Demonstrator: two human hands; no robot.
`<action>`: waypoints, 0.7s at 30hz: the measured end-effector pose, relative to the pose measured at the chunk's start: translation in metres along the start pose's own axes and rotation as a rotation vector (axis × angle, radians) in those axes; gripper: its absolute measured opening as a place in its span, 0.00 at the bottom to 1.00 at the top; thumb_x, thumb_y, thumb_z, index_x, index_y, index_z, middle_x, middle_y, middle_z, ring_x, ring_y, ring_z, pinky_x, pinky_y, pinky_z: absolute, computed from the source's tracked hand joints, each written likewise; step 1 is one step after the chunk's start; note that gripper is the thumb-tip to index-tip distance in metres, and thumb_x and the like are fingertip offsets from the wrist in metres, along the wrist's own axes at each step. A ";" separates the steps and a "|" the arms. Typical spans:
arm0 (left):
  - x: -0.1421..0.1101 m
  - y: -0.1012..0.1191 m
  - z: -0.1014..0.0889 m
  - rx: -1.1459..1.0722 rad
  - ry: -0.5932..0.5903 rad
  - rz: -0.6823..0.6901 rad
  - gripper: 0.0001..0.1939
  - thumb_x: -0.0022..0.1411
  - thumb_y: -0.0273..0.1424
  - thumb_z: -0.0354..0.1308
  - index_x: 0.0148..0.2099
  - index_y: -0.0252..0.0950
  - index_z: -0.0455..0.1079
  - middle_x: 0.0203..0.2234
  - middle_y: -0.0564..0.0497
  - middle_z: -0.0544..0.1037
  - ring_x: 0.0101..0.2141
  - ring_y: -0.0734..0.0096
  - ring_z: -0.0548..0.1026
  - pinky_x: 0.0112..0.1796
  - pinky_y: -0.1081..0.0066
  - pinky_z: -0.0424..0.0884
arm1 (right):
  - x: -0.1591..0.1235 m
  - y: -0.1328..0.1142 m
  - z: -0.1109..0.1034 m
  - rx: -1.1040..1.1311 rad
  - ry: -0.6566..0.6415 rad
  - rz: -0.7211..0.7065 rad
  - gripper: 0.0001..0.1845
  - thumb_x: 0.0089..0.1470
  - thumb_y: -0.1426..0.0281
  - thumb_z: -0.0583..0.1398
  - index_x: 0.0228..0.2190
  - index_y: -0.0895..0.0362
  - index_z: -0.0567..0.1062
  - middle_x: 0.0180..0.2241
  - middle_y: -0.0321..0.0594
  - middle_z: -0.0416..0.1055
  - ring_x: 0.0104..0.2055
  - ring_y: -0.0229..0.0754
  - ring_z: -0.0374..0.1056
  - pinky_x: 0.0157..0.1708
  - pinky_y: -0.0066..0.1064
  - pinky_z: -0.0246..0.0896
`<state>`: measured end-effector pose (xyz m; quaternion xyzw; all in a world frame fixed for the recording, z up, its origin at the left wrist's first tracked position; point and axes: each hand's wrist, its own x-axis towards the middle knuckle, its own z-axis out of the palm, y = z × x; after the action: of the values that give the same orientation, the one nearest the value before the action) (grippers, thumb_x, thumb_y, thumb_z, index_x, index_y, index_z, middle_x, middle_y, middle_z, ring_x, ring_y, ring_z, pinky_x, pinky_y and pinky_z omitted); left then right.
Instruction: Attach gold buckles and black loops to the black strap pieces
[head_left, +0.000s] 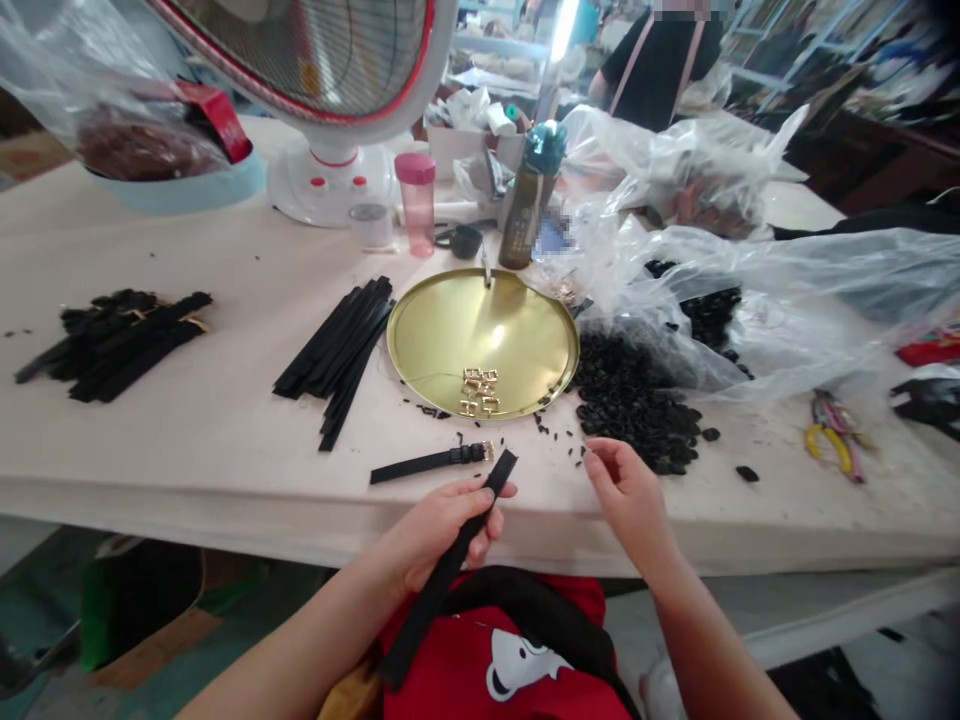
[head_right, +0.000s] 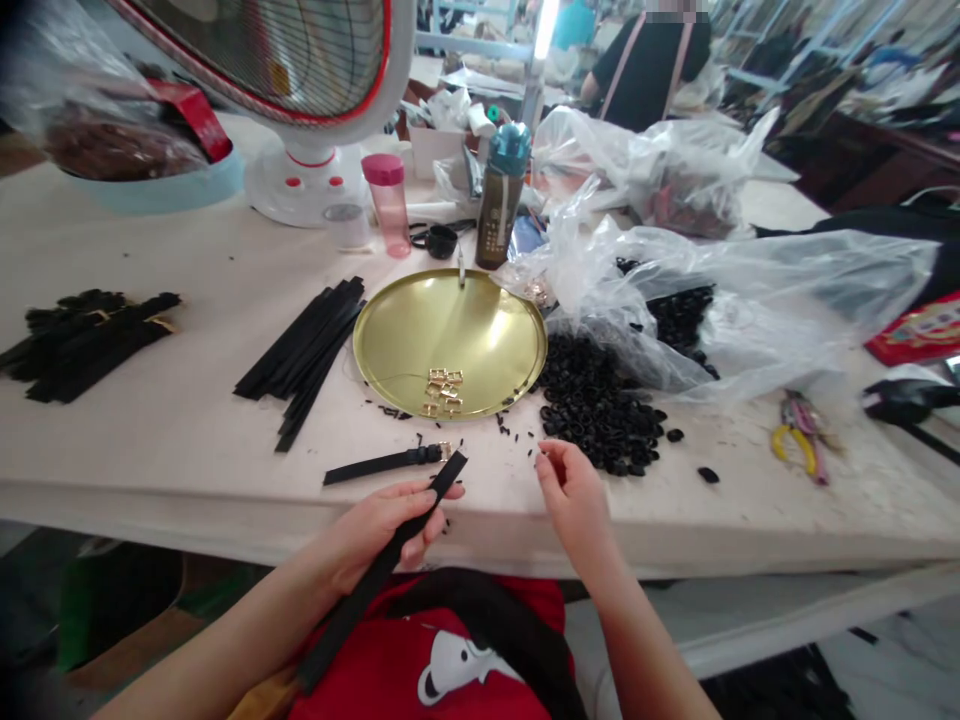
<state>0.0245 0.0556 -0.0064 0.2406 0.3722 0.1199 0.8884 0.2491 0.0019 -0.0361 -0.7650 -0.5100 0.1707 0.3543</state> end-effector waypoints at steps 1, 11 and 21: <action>0.003 0.001 -0.001 -0.023 0.002 -0.010 0.14 0.59 0.31 0.48 0.46 0.30 0.64 0.19 0.55 0.66 0.14 0.86 0.58 0.15 0.82 0.53 | 0.009 0.004 -0.005 -0.128 0.043 -0.035 0.14 0.53 0.61 0.52 0.35 0.57 0.69 0.31 0.41 0.68 0.32 0.41 0.64 0.32 0.32 0.58; 0.010 0.014 0.001 -0.262 -0.081 -0.090 0.16 0.61 0.33 0.44 0.46 0.28 0.65 0.20 0.55 0.64 0.14 0.85 0.58 0.16 0.81 0.52 | 0.050 0.009 0.003 -0.903 -0.060 -0.222 0.05 0.51 0.69 0.55 0.28 0.58 0.69 0.29 0.42 0.65 0.28 0.41 0.61 0.25 0.31 0.50; -0.012 0.006 0.009 -0.288 -0.167 -0.128 0.17 0.61 0.30 0.41 0.44 0.26 0.66 0.18 0.54 0.63 0.14 0.84 0.57 0.16 0.81 0.52 | 0.017 -0.014 0.001 0.125 -0.114 -0.017 0.14 0.46 0.59 0.59 0.30 0.57 0.68 0.28 0.38 0.67 0.27 0.38 0.63 0.29 0.32 0.60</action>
<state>0.0230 0.0534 0.0096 0.0955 0.2906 0.0946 0.9474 0.2462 0.0210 -0.0248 -0.7261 -0.5240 0.2424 0.3734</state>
